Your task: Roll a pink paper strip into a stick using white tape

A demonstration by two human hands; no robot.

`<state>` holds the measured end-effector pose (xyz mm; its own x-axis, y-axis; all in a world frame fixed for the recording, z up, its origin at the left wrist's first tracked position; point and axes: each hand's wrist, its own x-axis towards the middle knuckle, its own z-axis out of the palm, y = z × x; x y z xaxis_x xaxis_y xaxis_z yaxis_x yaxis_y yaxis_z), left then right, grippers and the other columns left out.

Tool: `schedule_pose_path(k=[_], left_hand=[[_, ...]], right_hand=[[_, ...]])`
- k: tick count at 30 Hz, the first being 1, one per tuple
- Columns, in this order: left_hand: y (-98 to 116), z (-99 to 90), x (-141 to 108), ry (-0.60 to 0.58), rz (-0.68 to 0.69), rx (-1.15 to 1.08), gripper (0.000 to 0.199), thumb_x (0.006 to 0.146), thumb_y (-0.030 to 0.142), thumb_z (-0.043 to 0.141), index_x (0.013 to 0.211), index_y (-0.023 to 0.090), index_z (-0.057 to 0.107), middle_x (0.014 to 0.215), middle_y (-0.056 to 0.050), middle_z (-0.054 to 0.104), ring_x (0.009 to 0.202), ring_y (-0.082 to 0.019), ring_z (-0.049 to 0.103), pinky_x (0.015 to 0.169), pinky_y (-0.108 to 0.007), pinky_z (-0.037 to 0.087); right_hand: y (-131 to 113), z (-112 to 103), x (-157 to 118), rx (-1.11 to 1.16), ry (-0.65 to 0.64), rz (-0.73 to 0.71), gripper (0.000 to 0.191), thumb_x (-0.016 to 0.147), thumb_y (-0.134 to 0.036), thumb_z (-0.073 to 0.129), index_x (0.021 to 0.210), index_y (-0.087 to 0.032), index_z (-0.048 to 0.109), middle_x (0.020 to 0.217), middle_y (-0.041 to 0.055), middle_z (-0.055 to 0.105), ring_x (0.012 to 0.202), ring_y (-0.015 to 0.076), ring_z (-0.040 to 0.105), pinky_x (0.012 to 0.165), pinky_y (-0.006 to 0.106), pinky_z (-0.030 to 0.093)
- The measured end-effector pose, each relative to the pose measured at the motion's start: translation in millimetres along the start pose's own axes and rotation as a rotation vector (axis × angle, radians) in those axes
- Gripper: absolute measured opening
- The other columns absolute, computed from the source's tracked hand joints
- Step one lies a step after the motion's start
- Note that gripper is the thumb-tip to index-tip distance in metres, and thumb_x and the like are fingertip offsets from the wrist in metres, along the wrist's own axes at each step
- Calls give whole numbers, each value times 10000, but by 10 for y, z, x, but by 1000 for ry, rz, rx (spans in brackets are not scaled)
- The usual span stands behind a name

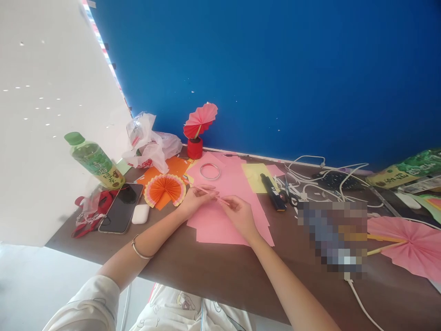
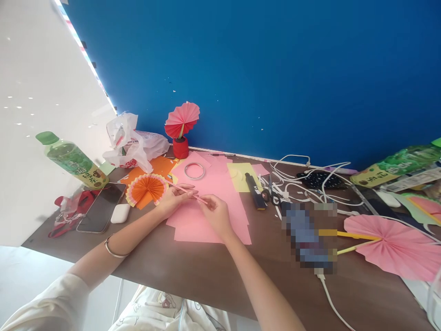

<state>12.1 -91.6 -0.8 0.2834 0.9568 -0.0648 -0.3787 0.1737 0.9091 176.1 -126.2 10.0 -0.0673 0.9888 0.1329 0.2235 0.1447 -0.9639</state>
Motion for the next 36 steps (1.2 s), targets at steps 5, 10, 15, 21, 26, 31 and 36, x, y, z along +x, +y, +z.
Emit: schedule_pose_path(k=[5, 10, 15, 21, 26, 31, 36], left_hand=[[2, -12, -8, -14, 20, 64, 345, 578, 252, 772, 860, 121, 620, 842, -78, 698, 793, -179, 661, 827, -362, 495], [18, 4, -27, -19, 17, 114, 295, 561, 264, 779, 768, 119, 626, 718, -45, 682, 727, -173, 660, 765, -337, 516], [49, 30, -25, 2, -27, 16, 338, 628, 353, 732, 842, 105, 648, 841, -102, 698, 758, -202, 668, 794, -389, 515], [52, -4, 7, 29, -72, -85, 328, 662, 345, 715, 873, 106, 635, 908, -110, 694, 853, -202, 661, 871, -379, 493], [29, -4, -16, -40, -46, 12, 344, 681, 354, 698, 902, 104, 614, 883, -113, 700, 857, -215, 663, 849, -382, 502], [31, -1, -36, -85, -55, -3, 405, 715, 415, 653, 978, 110, 615, 943, -140, 690, 892, -245, 655, 854, -401, 494], [33, -40, -13, -89, -62, -132, 419, 791, 451, 555, 1027, 109, 611, 1025, -171, 662, 1015, -279, 604, 946, -450, 421]], right_hand=[[27, -5, -22, -149, 59, -87, 233, 761, -408, 588, 820, -188, 637, 838, 70, 662, 777, 194, 597, 715, 332, 480], [6, 23, -47, -183, 37, -122, 204, 786, -391, 558, 753, -202, 629, 771, 45, 653, 742, 180, 592, 693, 314, 480], [65, -38, -37, -278, 108, -202, 228, 804, -382, 525, 686, -210, 618, 675, 39, 629, 668, 176, 573, 641, 316, 471], [60, -77, -38, -426, 86, -323, 186, 787, -354, 543, 845, -224, 663, 850, 82, 668, 826, 224, 596, 793, 376, 454], [-26, -8, -42, -196, -6, -12, 279, 785, -440, 517, 807, -192, 643, 756, 50, 661, 672, 189, 600, 621, 307, 477], [-35, -28, -20, -230, -53, 24, 298, 809, -436, 470, 662, -201, 578, 554, -11, 570, 492, 135, 509, 518, 266, 413], [13, -88, -18, -196, -82, 41, 291, 815, -440, 475, 678, -196, 558, 534, -17, 540, 493, 132, 518, 513, 260, 422]])
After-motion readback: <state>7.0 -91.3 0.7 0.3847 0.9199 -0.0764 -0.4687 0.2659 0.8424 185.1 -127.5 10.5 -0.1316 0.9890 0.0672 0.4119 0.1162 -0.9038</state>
